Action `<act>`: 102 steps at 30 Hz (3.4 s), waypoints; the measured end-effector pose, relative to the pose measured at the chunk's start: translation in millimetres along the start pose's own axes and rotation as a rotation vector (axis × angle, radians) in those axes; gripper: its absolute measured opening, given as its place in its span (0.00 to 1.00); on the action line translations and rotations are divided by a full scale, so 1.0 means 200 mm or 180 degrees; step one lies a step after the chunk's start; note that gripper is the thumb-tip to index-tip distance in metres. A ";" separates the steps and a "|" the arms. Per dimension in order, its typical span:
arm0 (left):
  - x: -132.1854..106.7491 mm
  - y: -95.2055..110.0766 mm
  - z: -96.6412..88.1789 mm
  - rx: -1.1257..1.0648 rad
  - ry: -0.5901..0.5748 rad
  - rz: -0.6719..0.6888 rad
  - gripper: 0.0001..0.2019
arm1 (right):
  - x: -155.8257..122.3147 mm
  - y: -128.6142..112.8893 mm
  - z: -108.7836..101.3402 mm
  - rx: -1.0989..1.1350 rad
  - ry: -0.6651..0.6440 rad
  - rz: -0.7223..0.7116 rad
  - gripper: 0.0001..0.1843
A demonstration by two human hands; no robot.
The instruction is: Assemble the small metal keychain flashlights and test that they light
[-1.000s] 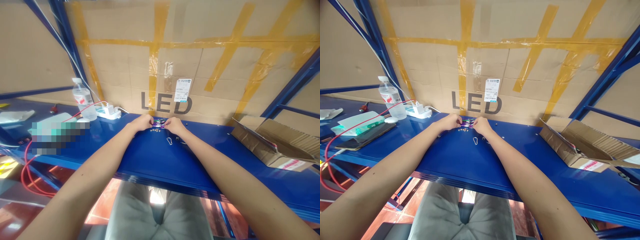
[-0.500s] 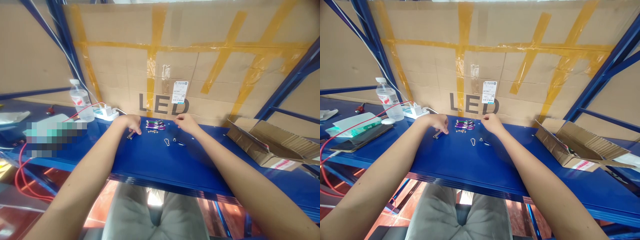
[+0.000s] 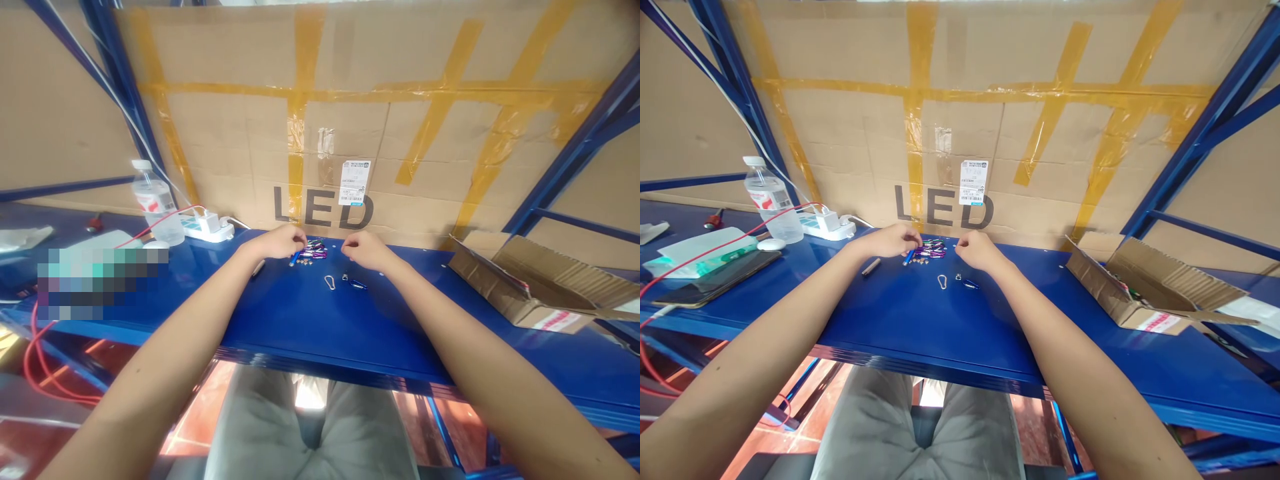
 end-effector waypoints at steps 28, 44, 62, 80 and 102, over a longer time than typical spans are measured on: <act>0.09 0.04 0.18 -0.2362 0.0856 0.0489 0.18 | -0.05 -0.11 0.19 0.1334 0.0125 -0.0241 0.08; 0.10 -0.07 0.20 0.0881 0.0032 0.1039 0.08 | 0.05 0.05 0.12 0.0696 0.0431 -0.0067 0.05; 0.06 0.08 0.22 -0.0687 0.0809 0.0764 0.02 | 0.04 0.05 0.17 0.0836 -0.0270 -0.0768 0.07; 0.04 0.12 0.20 -0.0937 0.1139 0.1155 0.05 | 0.00 0.01 0.11 0.1633 -0.0457 -0.0687 0.13; 0.01 0.06 0.10 0.0046 0.0614 0.0954 0.11 | 0.07 0.09 0.14 0.1359 -0.0122 -0.0922 0.10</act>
Point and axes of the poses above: each hand's wrist, its own x-axis towards the middle knuckle, its own z-axis out of the palm, y = z × x, the point moved 1 cm from there along x, towards the middle knuckle, and after that the axes turned 1 degree about -y, right-handed, at the moved point
